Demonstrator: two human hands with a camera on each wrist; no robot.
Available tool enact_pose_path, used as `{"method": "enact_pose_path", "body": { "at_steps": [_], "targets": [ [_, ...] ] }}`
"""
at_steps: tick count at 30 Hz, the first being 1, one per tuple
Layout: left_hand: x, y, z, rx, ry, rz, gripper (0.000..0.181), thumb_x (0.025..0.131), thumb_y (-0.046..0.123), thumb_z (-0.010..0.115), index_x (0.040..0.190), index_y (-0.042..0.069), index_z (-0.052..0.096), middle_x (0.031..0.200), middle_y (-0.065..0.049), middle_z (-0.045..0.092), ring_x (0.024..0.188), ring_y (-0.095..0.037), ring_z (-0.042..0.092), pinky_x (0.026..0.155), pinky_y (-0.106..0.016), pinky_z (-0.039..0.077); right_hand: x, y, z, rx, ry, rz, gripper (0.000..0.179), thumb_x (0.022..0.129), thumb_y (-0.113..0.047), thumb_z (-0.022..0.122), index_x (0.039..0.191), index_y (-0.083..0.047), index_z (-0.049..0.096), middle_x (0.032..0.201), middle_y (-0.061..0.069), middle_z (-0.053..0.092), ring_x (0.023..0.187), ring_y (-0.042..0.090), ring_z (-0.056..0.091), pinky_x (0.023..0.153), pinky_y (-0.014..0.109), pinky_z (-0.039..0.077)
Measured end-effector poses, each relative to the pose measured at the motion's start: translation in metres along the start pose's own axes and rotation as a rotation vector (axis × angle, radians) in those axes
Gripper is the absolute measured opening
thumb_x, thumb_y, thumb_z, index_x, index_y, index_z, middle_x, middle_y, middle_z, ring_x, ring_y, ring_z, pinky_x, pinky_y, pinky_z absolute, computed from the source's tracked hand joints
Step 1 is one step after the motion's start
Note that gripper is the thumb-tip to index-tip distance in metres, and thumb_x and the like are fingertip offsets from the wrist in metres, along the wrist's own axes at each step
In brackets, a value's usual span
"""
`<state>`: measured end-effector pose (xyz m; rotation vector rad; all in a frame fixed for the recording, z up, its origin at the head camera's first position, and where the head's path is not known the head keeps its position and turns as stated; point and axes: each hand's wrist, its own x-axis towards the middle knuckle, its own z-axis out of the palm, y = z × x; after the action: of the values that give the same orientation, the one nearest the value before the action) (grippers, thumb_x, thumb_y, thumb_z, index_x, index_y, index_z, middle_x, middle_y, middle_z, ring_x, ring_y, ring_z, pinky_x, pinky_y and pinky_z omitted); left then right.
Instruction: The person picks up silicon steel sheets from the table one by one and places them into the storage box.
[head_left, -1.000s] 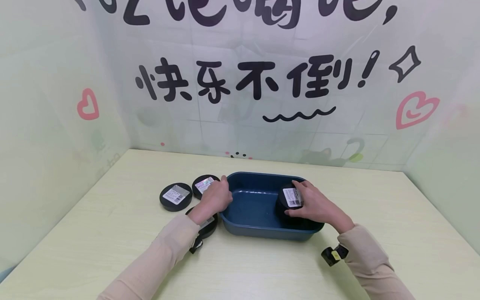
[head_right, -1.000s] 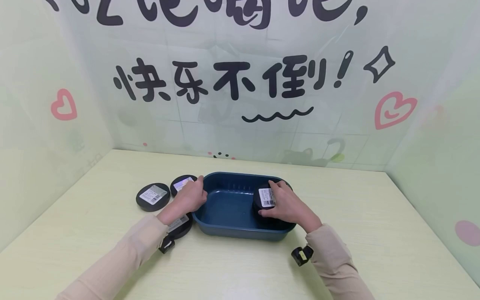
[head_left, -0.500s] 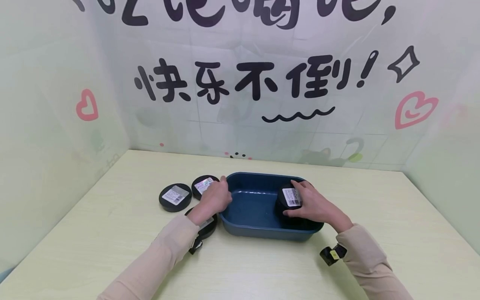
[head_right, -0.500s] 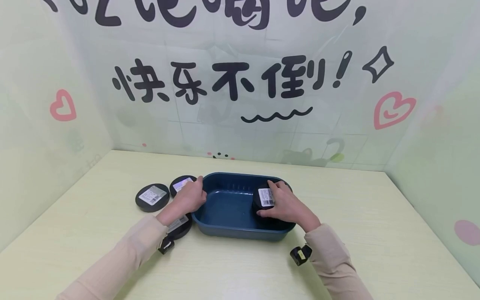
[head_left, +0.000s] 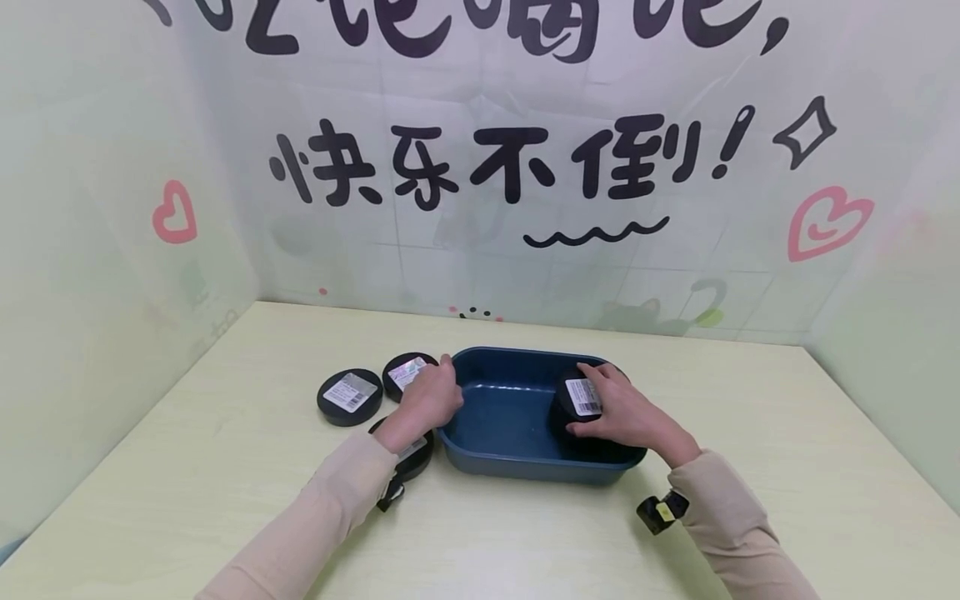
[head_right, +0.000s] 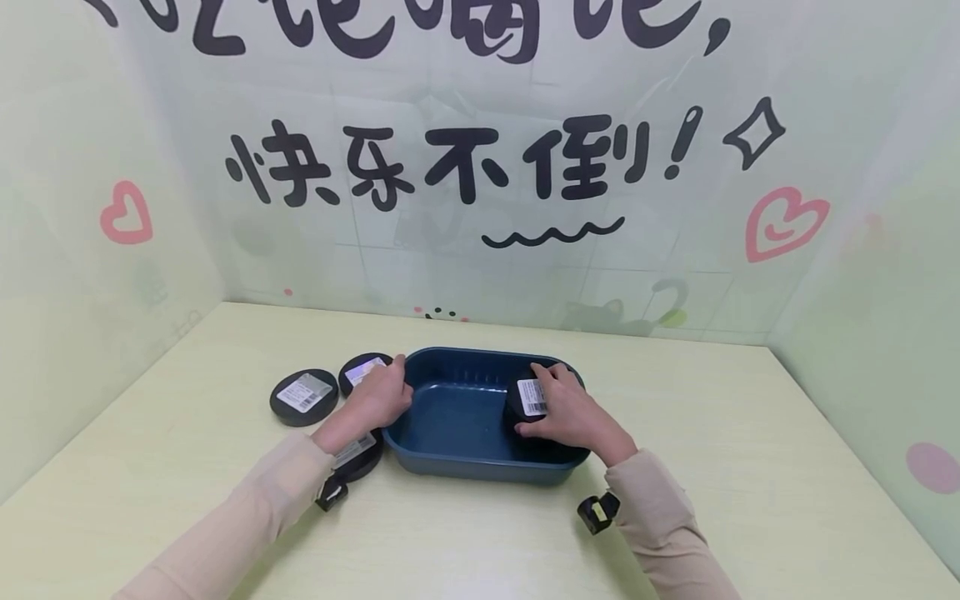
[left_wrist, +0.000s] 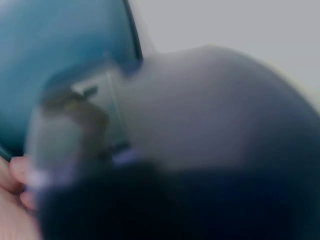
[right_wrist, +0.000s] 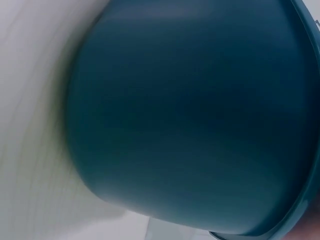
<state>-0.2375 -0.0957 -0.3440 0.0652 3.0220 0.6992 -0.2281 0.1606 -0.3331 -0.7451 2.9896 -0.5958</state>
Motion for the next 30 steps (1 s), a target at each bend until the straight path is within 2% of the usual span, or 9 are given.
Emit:
{"method": "enact_pose_path", "body": {
  "at_steps": [12, 18, 22, 27, 30],
  "targets": [
    [0.000, 0.000, 0.002, -0.008, -0.009, -0.006, 0.051, 0.085, 0.007, 0.048, 0.130, -0.010, 0.033, 0.071, -0.014, 0.049, 0.053, -0.020, 0.050, 0.042, -0.026, 0.036, -0.007, 0.002, -0.002, 0.013, 0.013, -0.020, 0.090, 0.069, -0.039, 0.072, 0.131, 0.011, 0.030, 0.119, 0.028, 0.040, 0.095, 0.029, 0.047, 0.081, 0.042, 0.041],
    [0.001, 0.001, 0.002, 0.001, -0.007, -0.008, 0.052, 0.085, 0.008, 0.049, 0.131, -0.010, 0.032, 0.074, -0.015, 0.050, 0.054, -0.020, 0.050, 0.042, -0.026, 0.037, -0.014, 0.003, -0.006, 0.014, 0.029, 0.007, 0.087, 0.072, -0.040, 0.069, 0.132, 0.011, 0.030, 0.118, 0.029, 0.042, 0.094, 0.031, 0.048, 0.080, 0.044, 0.042],
    [0.001, 0.001, 0.002, 0.003, -0.011, -0.009, 0.053, 0.085, 0.009, 0.048, 0.131, -0.010, 0.030, 0.073, -0.015, 0.050, 0.054, -0.020, 0.050, 0.042, -0.025, 0.036, -0.019, 0.003, -0.009, 0.003, 0.071, 0.018, 0.080, 0.077, -0.037, 0.066, 0.131, 0.010, 0.031, 0.116, 0.028, 0.044, 0.093, 0.031, 0.049, 0.079, 0.044, 0.042],
    [0.001, 0.000, 0.002, 0.009, -0.007, -0.001, 0.053, 0.085, 0.008, 0.049, 0.131, -0.010, 0.030, 0.075, -0.016, 0.050, 0.054, -0.021, 0.050, 0.042, -0.025, 0.037, -0.028, 0.003, -0.014, -0.024, 0.130, 0.001, 0.069, 0.080, -0.027, 0.064, 0.129, 0.011, 0.034, 0.117, 0.029, 0.045, 0.103, 0.038, 0.047, 0.086, 0.049, 0.040],
    [0.002, 0.000, 0.001, 0.009, -0.003, 0.004, 0.053, 0.085, 0.008, 0.049, 0.131, -0.010, 0.030, 0.076, -0.016, 0.051, 0.055, -0.021, 0.050, 0.043, -0.026, 0.037, -0.035, 0.003, -0.017, -0.052, 0.138, 0.004, 0.065, 0.079, -0.021, 0.064, 0.127, 0.013, 0.035, 0.116, 0.031, 0.044, 0.104, 0.040, 0.045, 0.086, 0.050, 0.039]
  ]
}}
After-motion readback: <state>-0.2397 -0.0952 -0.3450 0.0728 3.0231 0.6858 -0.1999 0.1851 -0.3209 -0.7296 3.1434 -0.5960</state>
